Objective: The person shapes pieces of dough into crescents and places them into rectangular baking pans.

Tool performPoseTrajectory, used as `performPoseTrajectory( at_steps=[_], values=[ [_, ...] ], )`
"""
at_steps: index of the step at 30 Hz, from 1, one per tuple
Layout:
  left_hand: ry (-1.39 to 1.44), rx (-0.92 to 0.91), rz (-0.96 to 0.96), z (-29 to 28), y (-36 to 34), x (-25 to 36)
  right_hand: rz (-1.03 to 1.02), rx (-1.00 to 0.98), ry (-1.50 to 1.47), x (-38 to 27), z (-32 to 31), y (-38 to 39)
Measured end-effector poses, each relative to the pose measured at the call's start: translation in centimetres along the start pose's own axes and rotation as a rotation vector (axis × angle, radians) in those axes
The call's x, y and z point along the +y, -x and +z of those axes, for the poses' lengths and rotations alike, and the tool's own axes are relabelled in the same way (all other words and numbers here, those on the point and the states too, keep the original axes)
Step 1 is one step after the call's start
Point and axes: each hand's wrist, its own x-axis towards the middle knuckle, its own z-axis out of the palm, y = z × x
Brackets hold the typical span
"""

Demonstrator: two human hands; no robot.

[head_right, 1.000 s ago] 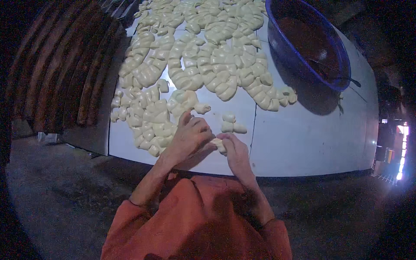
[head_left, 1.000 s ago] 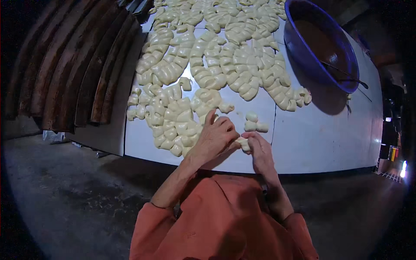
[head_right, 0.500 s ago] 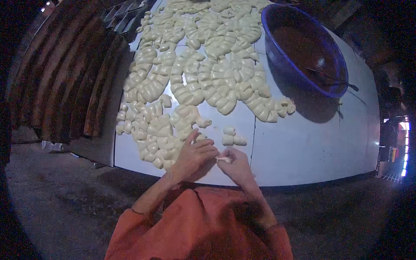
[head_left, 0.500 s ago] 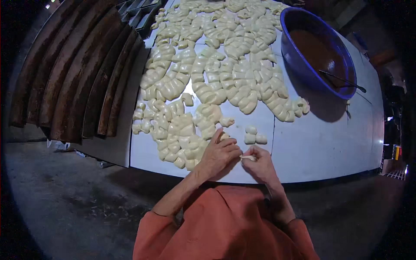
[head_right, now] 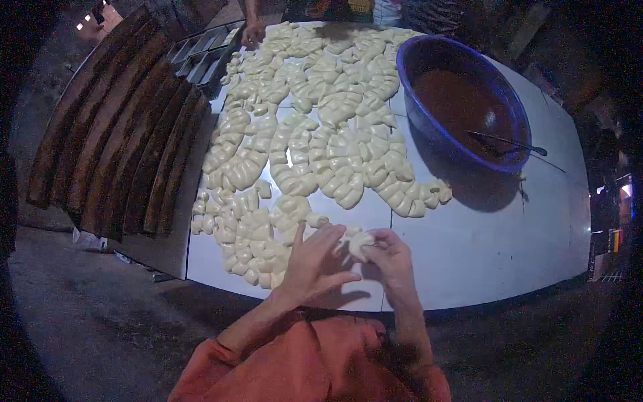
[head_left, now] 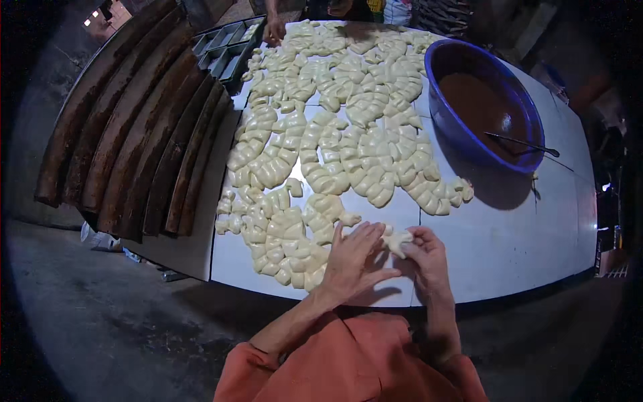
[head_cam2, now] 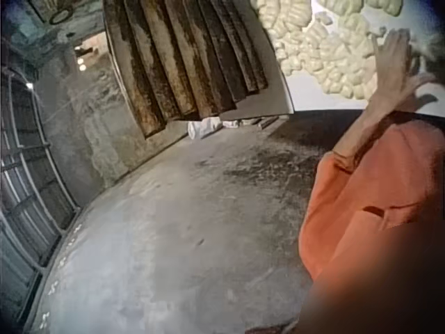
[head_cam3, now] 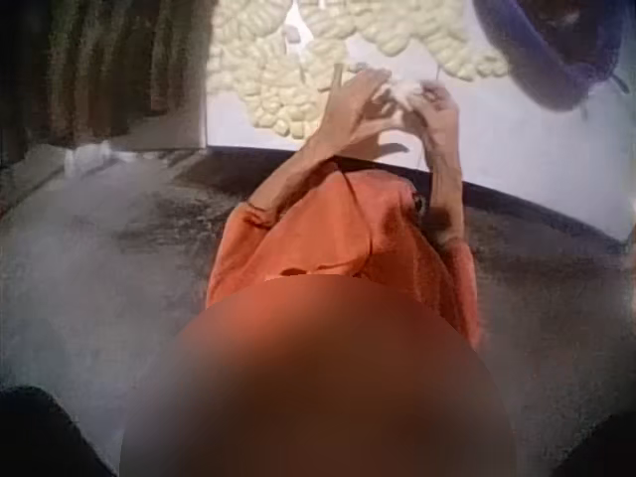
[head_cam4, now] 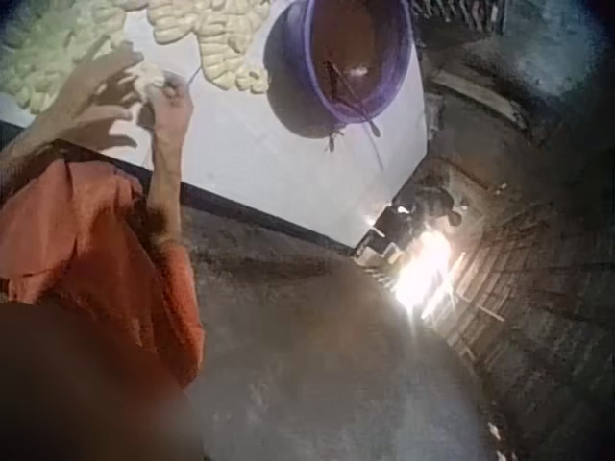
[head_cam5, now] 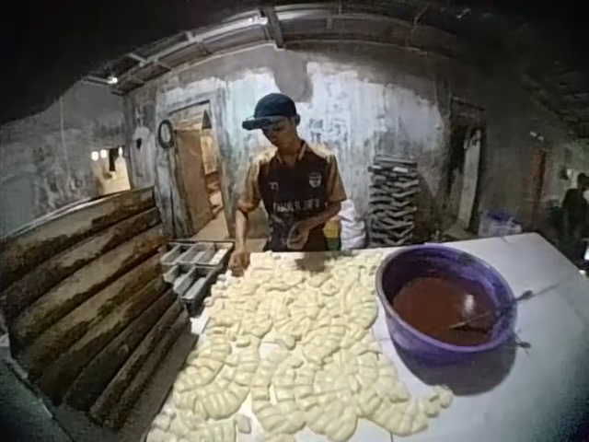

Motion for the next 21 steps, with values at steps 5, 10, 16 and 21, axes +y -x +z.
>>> performPoseTrajectory(
  at_steps=[5, 10, 16, 21],
  values=[
    [0.493, -0.013, -0.336, 1.7, -1.8, -0.5, 0.087, 0.076, 0.306, -0.4, 0.7, -0.8],
    [0.704, 0.015, -0.398, 2.1, -3.7, -0.6, -0.506, 0.236, 0.892, -0.6, -0.5, -1.9],
    [0.774, 0.382, 0.154, 6.0, -9.4, 3.0, -0.278, 0.079, 0.085, -3.6, 0.3, -1.8],
    [1.018, 0.354, 0.127, 12.1, -11.4, 3.4, -0.17, -0.114, -0.475, -5.9, -2.0, -3.1]
  ],
)
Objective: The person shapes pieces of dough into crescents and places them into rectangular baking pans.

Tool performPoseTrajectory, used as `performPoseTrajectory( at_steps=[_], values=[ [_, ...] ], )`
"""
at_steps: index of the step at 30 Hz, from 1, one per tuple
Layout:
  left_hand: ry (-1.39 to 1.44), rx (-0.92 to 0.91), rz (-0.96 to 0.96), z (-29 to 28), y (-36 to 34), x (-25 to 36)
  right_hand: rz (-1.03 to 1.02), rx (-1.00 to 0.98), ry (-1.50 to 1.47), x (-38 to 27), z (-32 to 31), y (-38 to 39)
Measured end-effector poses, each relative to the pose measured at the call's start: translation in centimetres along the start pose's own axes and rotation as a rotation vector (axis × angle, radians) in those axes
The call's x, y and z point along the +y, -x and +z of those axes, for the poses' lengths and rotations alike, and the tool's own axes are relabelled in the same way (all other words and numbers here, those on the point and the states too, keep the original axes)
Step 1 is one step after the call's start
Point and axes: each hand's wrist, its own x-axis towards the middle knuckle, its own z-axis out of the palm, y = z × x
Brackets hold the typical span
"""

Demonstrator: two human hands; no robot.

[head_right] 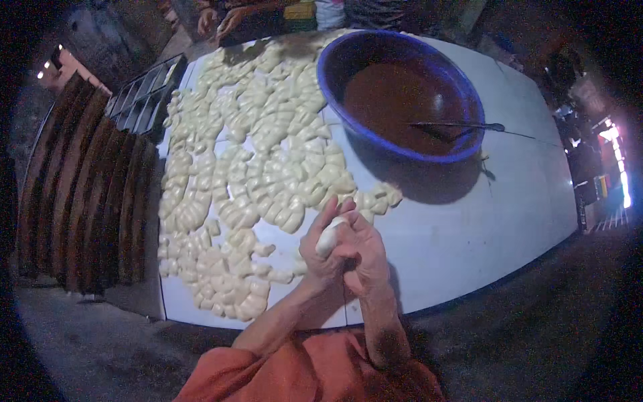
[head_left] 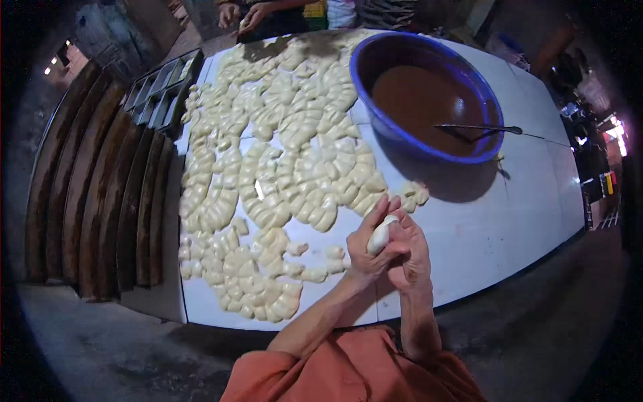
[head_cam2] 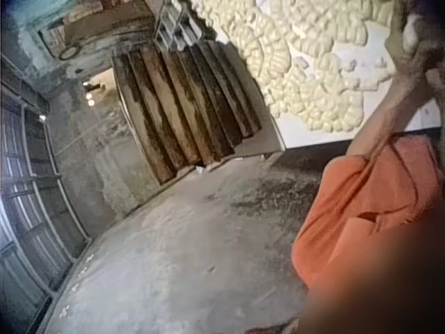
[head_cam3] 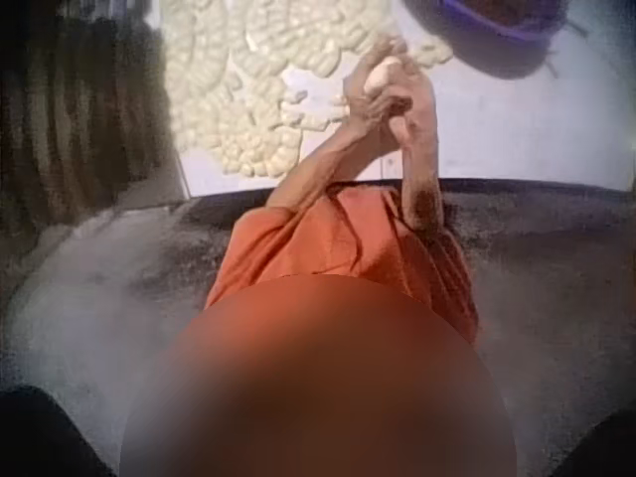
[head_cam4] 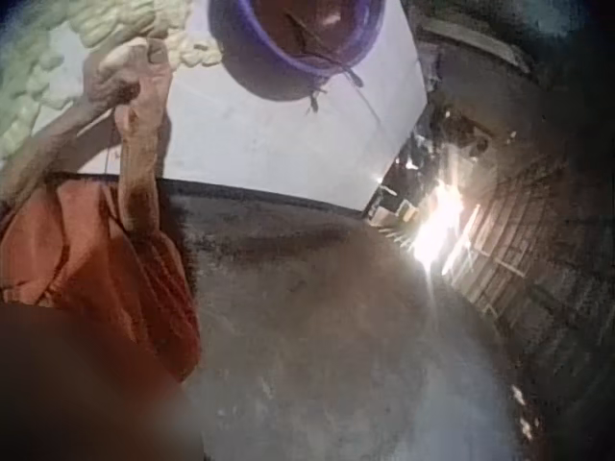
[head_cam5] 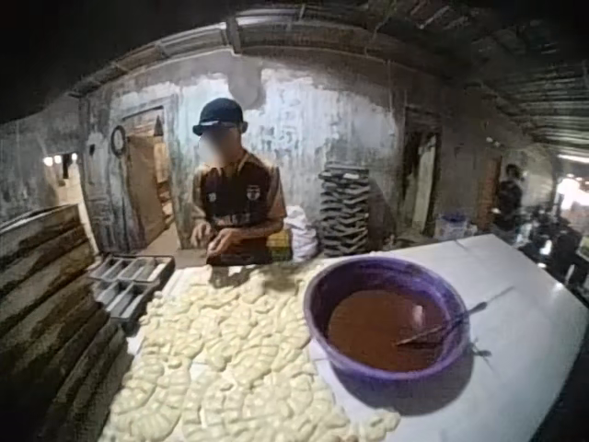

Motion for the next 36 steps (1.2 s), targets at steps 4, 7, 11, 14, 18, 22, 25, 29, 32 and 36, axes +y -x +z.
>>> performPoseTrajectory(
  at_steps=[4, 7, 11, 14, 18, 22, 25, 29, 32, 36],
  values=[
    [0.158, 0.02, -0.219, 1.2, -0.3, -1.5, -0.107, 0.018, 0.137, -3.2, -1.0, -4.0],
    [0.162, -0.104, -0.592, 0.1, -0.7, 0.4, -0.346, 0.081, 0.606, -9.4, -2.7, -9.6],
    [-0.213, -0.224, -0.616, -2.6, -1.7, 1.4, -0.268, 0.085, 1.195, -16.2, -5.6, -16.7],
    [-0.218, -0.155, -0.7, -3.1, -2.5, 3.0, 0.012, -0.072, 1.878, -17.0, -7.3, -19.4],
    [-0.282, -0.207, -0.73, -4.4, -2.0, 3.6, 0.149, -0.23, 1.93, -17.2, -7.5, -19.4],
    [-0.255, -0.15, -0.786, -4.5, -2.2, 3.1, 0.124, -0.046, 1.681, -16.8, -4.3, -18.2],
    [-0.1, -0.127, -0.673, -2.7, -3.2, 2.0, 0.0, 0.033, 0.964, -16.3, -3.7, -16.8],
    [-0.018, -0.116, -0.676, 0.4, -6.1, 1.4, -0.116, 0.053, 0.533, -12.4, -2.8, -13.6],
    [0.327, 0.025, -0.788, 1.3, -6.5, 0.7, -0.047, -0.001, 0.388, -8.7, -3.2, -11.1],
    [0.388, 0.181, -0.751, -1.3, -4.6, 1.0, -0.023, 0.019, 0.39, -4.7, -4.0, -8.3]
  ],
)
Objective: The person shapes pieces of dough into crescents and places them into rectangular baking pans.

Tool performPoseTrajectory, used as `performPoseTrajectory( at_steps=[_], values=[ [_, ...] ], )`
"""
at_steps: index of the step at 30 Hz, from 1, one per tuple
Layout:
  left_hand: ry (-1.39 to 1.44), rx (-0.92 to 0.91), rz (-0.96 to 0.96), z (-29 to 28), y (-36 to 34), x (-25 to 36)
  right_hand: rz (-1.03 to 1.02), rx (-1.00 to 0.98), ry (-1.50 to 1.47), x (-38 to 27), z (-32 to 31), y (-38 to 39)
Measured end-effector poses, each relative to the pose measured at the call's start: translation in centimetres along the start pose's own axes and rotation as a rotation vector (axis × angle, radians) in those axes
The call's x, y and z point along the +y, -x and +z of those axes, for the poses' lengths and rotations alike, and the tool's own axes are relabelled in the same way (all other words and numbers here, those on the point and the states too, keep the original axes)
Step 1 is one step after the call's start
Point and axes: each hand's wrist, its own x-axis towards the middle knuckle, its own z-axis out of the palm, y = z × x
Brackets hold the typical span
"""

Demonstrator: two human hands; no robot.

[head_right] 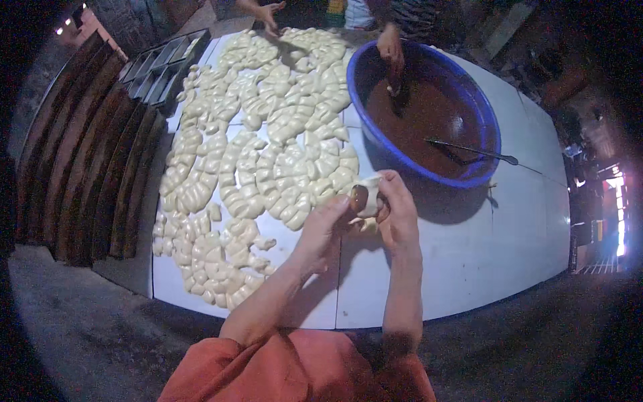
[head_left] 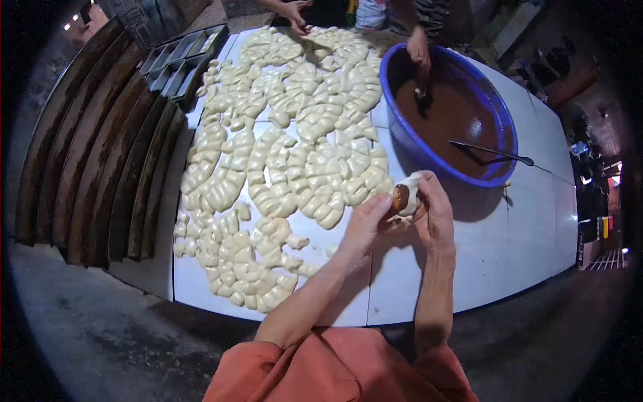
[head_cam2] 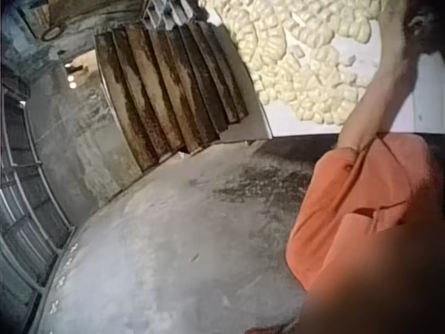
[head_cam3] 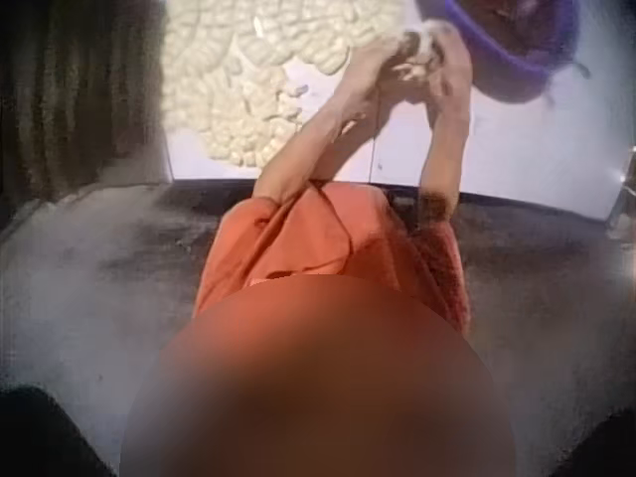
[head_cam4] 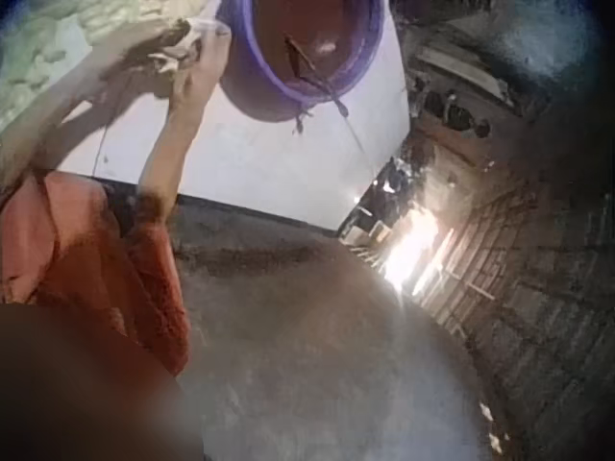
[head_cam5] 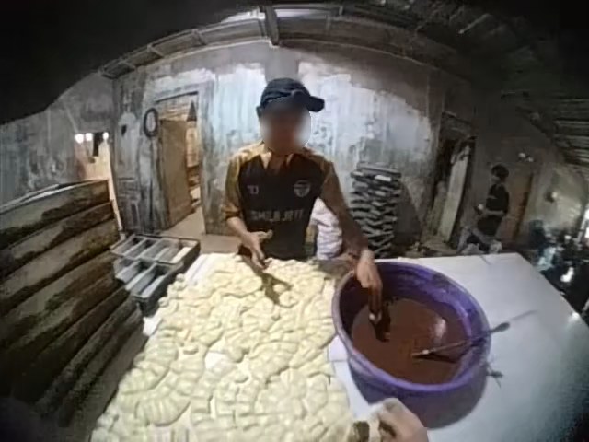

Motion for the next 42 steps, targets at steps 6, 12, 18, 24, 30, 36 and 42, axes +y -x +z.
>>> performPoseTrajectory(
  at_steps=[6, 12, 18, 24, 30, 36, 42],
  values=[
    [-0.122, 0.282, 0.064, -4.9, 2.1, 1.1, -0.023, -0.031, 0.515, 3.5, 4.2, 3.7],
    [-0.24, 0.199, 0.267, -6.1, 2.3, 0.5, -0.677, 0.109, 1.08, 7.5, 5.5, 3.3],
    [-0.334, 0.171, 0.214, -6.1, 1.8, 3.0, -0.093, 0.125, 0.516, 7.2, 6.3, 3.8],
    [-0.347, 0.083, 0.038, -7.2, 2.4, 5.3, -0.209, -0.185, 0.68, 7.0, 4.2, 5.1],
    [-0.337, 0.08, 0.056, -5.8, 4.3, 4.7, -0.306, 0.032, 0.369, 8.8, 6.0, 5.4],
    [-0.348, -0.025, 0.13, -6.2, 4.8, 3.2, -0.783, 0.299, 0.835, 11.4, 5.6, 5.1],
    [-0.547, -0.065, 0.201, -6.2, 5.9, 2.9, -0.5, 0.302, 0.874, 10.0, 5.1, 5.8]
  ],
)
